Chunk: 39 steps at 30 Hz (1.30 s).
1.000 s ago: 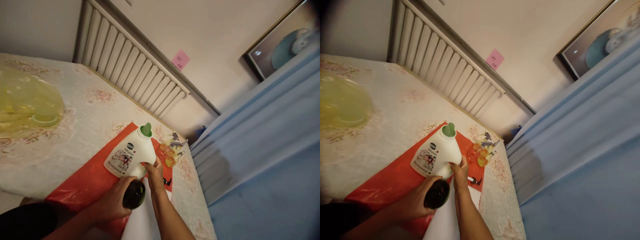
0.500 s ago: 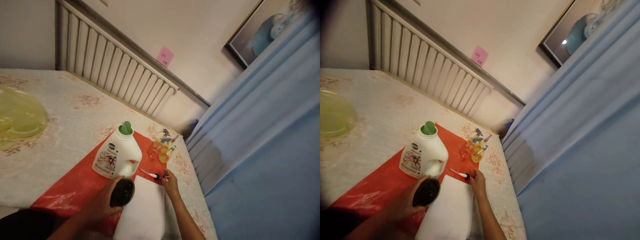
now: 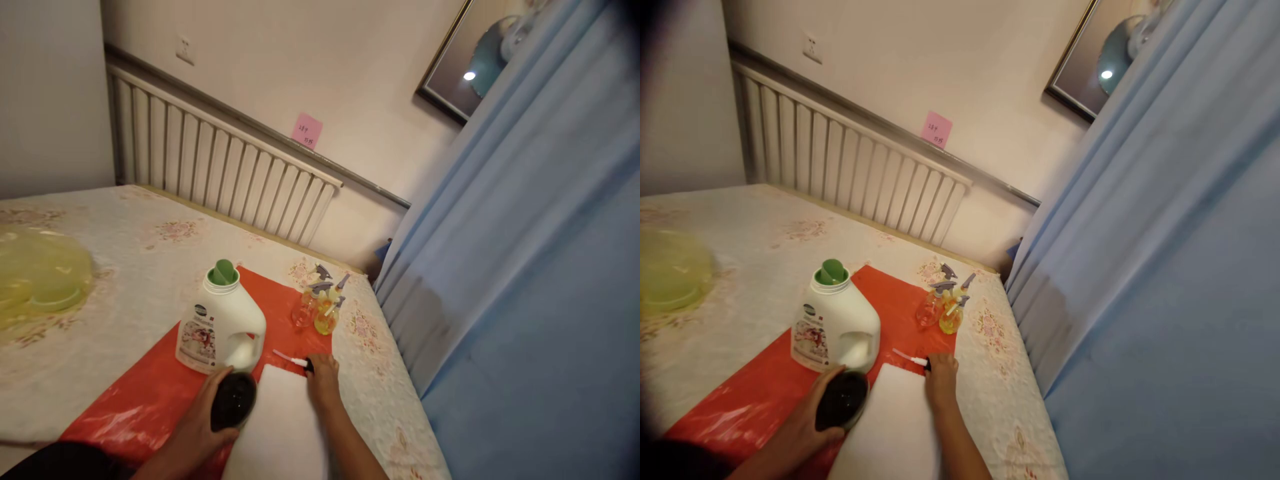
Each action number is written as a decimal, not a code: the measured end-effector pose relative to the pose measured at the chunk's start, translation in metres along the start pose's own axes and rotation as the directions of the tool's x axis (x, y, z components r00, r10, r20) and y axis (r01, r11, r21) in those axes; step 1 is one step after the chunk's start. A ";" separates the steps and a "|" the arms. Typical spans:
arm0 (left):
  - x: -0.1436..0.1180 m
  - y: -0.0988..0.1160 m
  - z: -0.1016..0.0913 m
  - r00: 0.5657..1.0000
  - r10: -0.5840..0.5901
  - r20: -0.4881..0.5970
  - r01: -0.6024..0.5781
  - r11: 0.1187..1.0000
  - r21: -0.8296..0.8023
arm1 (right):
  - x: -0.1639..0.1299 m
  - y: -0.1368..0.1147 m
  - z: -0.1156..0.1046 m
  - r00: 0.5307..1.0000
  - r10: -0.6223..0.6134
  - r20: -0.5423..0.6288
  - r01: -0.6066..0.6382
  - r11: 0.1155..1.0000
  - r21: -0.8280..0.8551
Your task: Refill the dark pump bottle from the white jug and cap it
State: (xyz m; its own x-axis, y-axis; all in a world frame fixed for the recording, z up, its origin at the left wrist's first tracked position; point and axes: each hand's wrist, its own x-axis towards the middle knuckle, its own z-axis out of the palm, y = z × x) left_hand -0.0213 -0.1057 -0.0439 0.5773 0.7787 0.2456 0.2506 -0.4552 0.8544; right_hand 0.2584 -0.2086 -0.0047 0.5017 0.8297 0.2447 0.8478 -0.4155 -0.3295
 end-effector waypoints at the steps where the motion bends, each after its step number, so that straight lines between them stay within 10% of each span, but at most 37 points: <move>1: 0.000 0.003 0.001 1.000 -0.006 -0.015 0.006 1.000 0.012 | 0.001 0.000 0.002 1.000 -0.001 -0.005 0.001 1.000 -0.004; 18: 0.000 0.012 0.003 0.994 0.063 -0.086 -0.059 0.998 0.038 | -0.019 -0.022 -0.041 0.993 0.017 -0.117 0.022 0.946 0.323; 31: -0.002 0.014 0.004 0.996 0.044 -0.084 -0.041 0.998 0.038 | -0.050 -0.067 -0.107 0.990 -0.045 0.131 -0.059 0.722 0.689; 39: -0.002 0.020 0.000 0.999 0.022 -0.043 -0.022 1.000 0.010 | -0.049 -0.084 -0.122 0.982 -0.113 0.152 -0.010 0.771 0.637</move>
State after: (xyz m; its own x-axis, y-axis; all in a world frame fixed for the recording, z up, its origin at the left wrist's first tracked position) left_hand -0.0173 -0.1169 -0.0275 0.5490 0.7862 0.2838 0.2458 -0.4764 0.8442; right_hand 0.1834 -0.2595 0.1228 0.3706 0.9184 0.1386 0.5388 -0.0911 -0.8375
